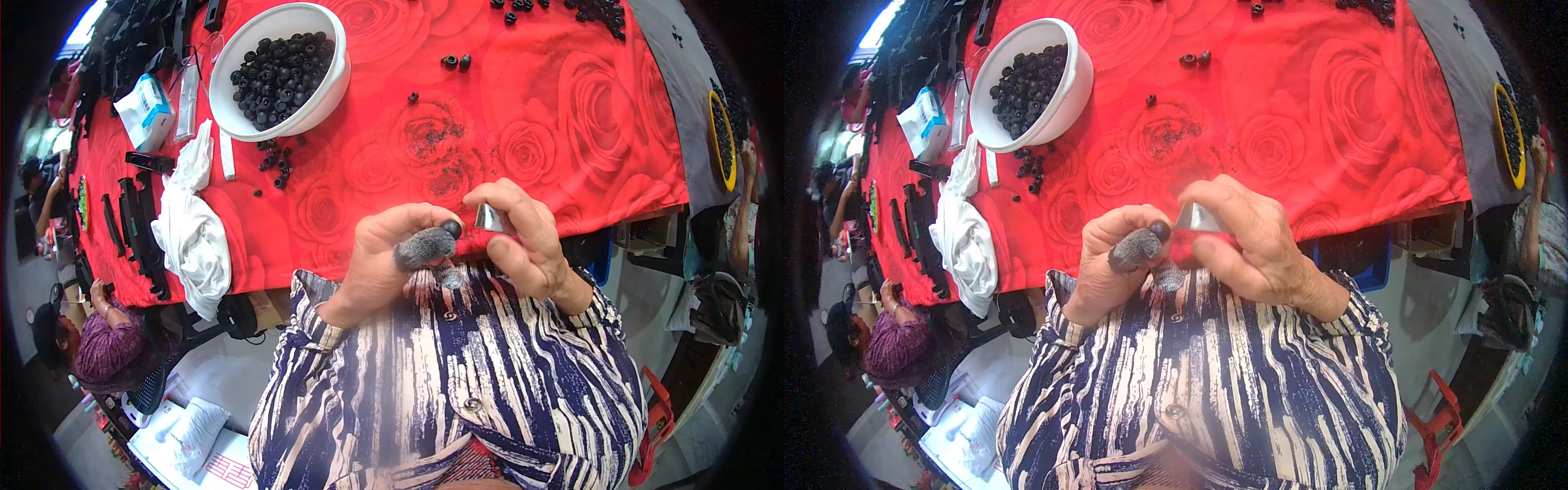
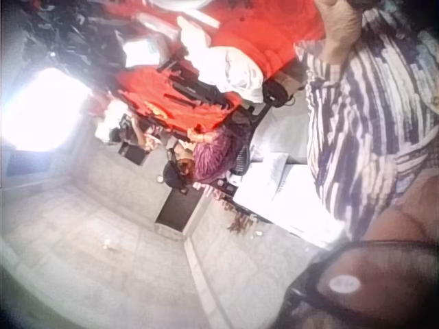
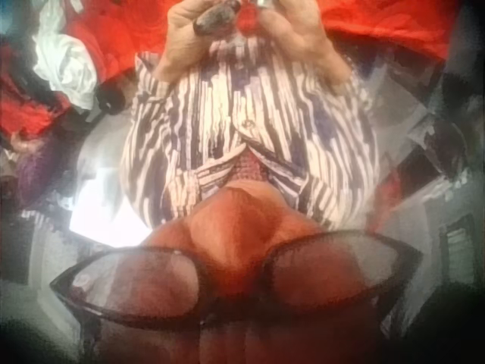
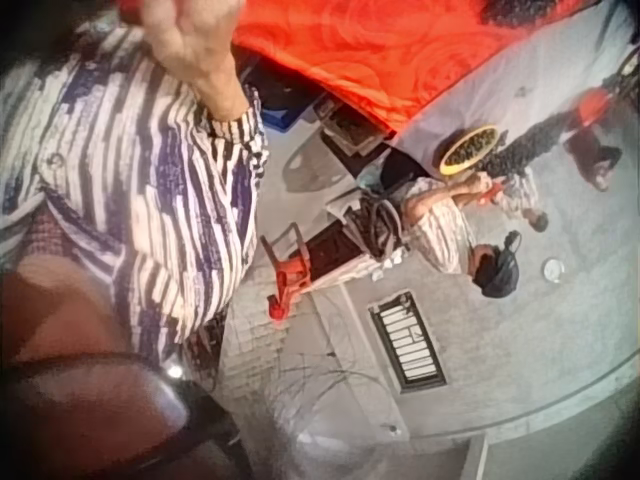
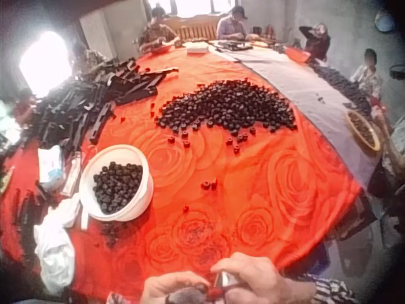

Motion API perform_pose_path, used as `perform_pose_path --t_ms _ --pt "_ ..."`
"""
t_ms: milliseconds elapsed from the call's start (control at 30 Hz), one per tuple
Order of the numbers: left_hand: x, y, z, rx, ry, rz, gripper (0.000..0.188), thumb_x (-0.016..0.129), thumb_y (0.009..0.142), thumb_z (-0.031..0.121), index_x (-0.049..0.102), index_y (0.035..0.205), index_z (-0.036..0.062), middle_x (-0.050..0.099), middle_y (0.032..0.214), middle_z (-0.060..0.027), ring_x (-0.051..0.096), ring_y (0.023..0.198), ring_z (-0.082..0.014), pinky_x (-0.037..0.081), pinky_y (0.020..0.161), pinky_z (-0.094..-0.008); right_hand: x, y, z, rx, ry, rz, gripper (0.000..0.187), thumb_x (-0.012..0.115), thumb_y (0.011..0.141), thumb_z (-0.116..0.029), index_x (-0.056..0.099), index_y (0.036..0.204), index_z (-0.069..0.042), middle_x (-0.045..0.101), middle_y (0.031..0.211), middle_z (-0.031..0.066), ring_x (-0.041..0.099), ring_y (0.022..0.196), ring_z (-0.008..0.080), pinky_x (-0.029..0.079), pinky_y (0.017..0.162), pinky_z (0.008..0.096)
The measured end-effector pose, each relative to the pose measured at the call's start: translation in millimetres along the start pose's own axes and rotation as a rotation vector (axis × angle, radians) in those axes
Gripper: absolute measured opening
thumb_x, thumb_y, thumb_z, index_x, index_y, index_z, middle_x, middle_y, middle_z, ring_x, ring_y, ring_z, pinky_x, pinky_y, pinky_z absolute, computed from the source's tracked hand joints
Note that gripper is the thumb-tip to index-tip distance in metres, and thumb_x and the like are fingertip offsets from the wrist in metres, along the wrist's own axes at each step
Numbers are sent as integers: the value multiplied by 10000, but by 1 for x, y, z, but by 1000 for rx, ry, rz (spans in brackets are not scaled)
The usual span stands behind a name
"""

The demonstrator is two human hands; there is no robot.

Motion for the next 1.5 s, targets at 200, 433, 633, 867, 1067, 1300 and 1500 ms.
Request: perform_pose_path --t_ms 200,433,633,867,1067,1300,1500 --pt "0 3 3 40 92 -18 194 613 861 38 615 1047 -18 622 909 -22 580 793 -65 481 686 -196 0 5 3 16 -156 -4 188 579 820 -66 565 994 6 532 743 129 544 630 278 415 551 355" --pt "-2 8 5 56 152 2 194 608 855 11 619 1045 -25 618 925 -26 575 807 -60 478 701 -195 -1 8 7 -66 -180 1 218 560 821 -48 562 1021 38 477 704 84 451 587 189 348 524 307" --pt "-6 10 2 57 160 36 206 608 850 -2 616 1054 -33 624 940 -30 577 835 -67 476 735 -205 -4 10 10 -11 -193 -17 182 613 803 -75 570 957 11 544 751 134 565 649 296 444 564 365" --pt "-6 11 -6 -65 128 36 199 616 852 28 629 1047 -8 625 905 -13 570 799 -53 466 690 -190 -6 11 18 13 -99 -43 172 612 802 -70 578 944 22 543 736 133 564 636 283 438 554 357" --pt "-7 10 -12 -103 130 103 204 616 849 35 636 1051 13 624 861 7 554 719 -29 446 614 -166 -5 9 18 20 -32 -38 168 615 802 -66 584 942 21 542 725 127 558 619 263 427 535 347" --pt "-9 8 -20 -159 70 117 222 631 846 79 634 1057 10 624 829 9 547 690 -29 431 590 -161 -6 9 13 -45 -90 -36 165 616 787 -55 593 939 4 527 689 105 537 577 247 407 506 341" --pt "-3 5 -24 -228 -9 76 220 644 839 118 634 1031 12 622 835 9 549 703 -34 427 609 -168 -1 5 23 -34 7 -113 175 589 805 -100 600 932 20 521 692 94 510 591 227 383 516 323"
Point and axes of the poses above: each hand's wrist, its own y-axis towards the middle knuckle, its own x-axis out of the palm, z = x × y, the point moved 10 cm from there along y, towards the middle knuckle
